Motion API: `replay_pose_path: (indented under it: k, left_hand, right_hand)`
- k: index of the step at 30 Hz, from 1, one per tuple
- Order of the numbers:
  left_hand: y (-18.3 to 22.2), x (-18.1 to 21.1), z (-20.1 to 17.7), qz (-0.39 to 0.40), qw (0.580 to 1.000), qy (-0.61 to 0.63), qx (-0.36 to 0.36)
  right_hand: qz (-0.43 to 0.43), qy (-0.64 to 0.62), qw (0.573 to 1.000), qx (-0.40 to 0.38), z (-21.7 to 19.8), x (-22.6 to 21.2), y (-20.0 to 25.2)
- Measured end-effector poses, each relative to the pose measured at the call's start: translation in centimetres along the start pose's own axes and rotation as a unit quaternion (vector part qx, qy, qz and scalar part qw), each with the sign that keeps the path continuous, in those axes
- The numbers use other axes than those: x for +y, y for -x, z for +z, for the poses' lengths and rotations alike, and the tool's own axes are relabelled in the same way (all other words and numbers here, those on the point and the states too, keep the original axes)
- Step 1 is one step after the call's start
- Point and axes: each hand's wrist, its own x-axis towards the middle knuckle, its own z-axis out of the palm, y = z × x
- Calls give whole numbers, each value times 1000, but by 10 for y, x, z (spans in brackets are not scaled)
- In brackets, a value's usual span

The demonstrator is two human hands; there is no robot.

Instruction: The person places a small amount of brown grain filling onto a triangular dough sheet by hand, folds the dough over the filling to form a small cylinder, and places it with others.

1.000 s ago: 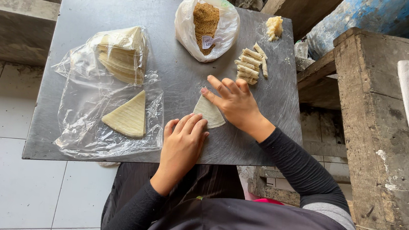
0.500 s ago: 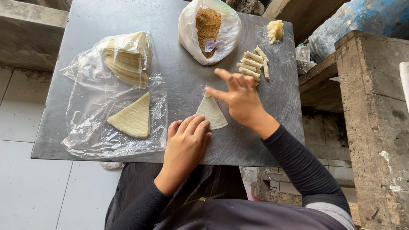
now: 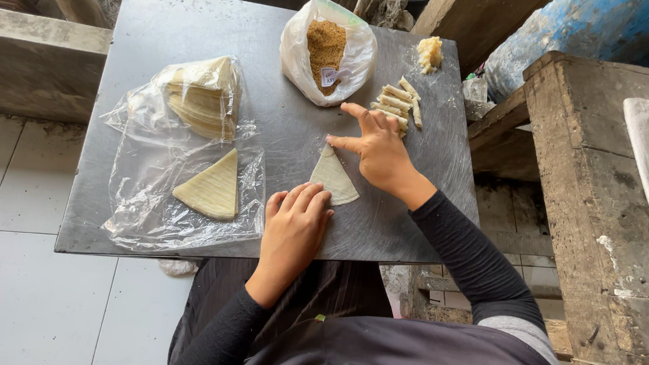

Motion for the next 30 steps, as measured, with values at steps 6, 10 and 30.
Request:
replay_pose_path:
  k: [6, 10, 30]
  left_hand:
    - [0, -2, 2, 6, 1000, 2, 5]
    - [0, -1, 1, 5, 1000, 0, 4]
    - [2, -2, 0, -2, 1000, 18, 10]
  right_hand:
    - [-36, 15, 999, 8, 4, -12, 5]
    - [-3, 34, 999, 18, 2, -7, 5]
    - [68, 24, 996, 55, 7, 50, -105]
